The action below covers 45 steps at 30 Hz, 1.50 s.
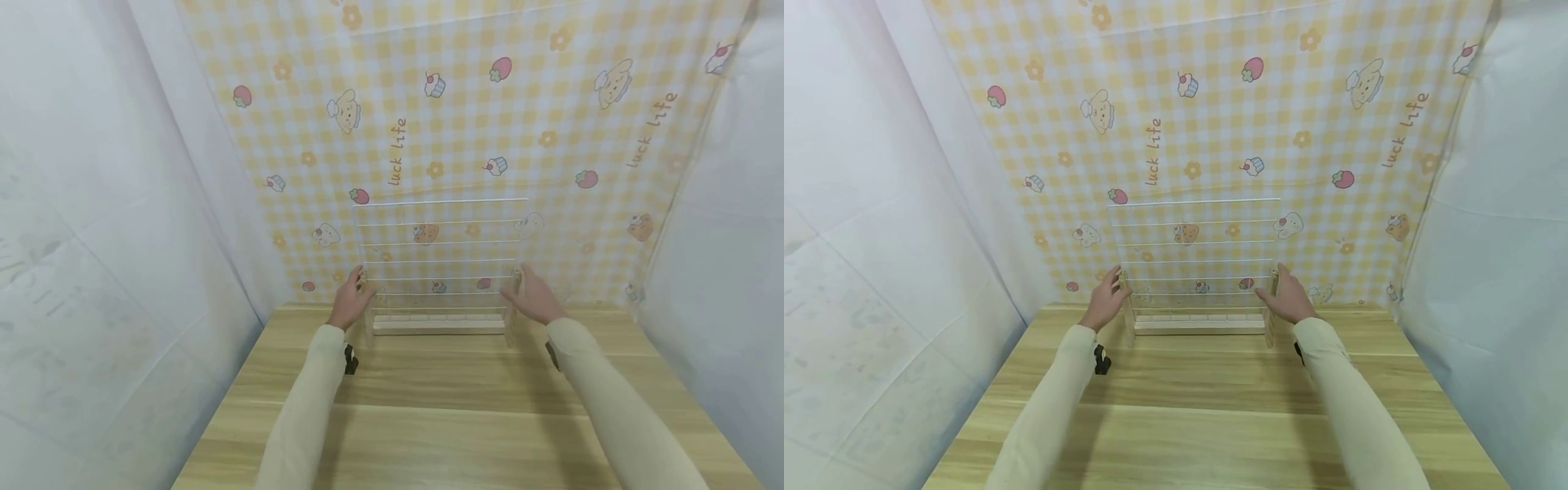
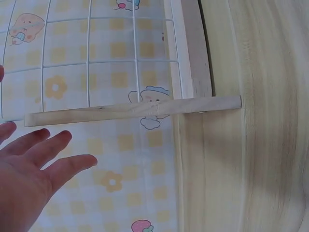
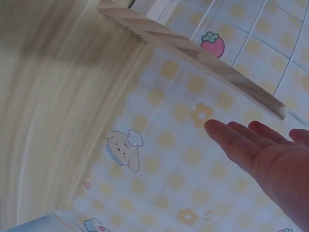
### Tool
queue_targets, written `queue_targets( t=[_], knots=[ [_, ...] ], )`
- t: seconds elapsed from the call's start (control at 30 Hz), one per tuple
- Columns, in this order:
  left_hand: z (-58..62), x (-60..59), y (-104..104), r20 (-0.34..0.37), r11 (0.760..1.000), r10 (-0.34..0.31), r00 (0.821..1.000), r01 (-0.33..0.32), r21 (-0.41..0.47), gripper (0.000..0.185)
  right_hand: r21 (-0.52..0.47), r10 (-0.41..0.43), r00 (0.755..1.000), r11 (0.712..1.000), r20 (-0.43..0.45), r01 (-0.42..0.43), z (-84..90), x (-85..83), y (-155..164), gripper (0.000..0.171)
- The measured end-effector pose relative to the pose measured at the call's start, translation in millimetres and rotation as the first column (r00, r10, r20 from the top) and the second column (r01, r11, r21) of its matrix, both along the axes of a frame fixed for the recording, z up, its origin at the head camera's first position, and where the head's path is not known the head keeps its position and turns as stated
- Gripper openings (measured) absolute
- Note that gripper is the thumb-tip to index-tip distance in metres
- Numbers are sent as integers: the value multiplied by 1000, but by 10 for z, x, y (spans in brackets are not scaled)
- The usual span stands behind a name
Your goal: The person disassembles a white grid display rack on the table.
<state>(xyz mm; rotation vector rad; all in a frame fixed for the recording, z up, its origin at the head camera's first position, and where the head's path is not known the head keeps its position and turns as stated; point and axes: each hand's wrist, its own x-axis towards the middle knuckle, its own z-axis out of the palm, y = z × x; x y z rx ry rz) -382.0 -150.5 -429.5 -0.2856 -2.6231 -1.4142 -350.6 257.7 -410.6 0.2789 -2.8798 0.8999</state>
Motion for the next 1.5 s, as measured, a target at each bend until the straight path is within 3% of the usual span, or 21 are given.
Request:
queue_targets(
  t=[0.47,0.8,1.1,1.5],
  knots=[
    [58,-34,-8,51,1000,1,999,0,-13,69,-26,8,998,1000,63,-7,83,9,-83,84],
    [46,-35,-26,64,998,-13,998,17,-66,69,-20,-1,996,1000,88,3,43,7,-107,84],
    [27,-48,-46,97,998,-2,995,7,-58,69,-53,7,996,999,94,-2,26,25,-127,84],
    [0,26,-85,39,995,34,999,-30,-94,58,-22,9,991,1000,132,-7,11,34,-109,84]
  ],
)
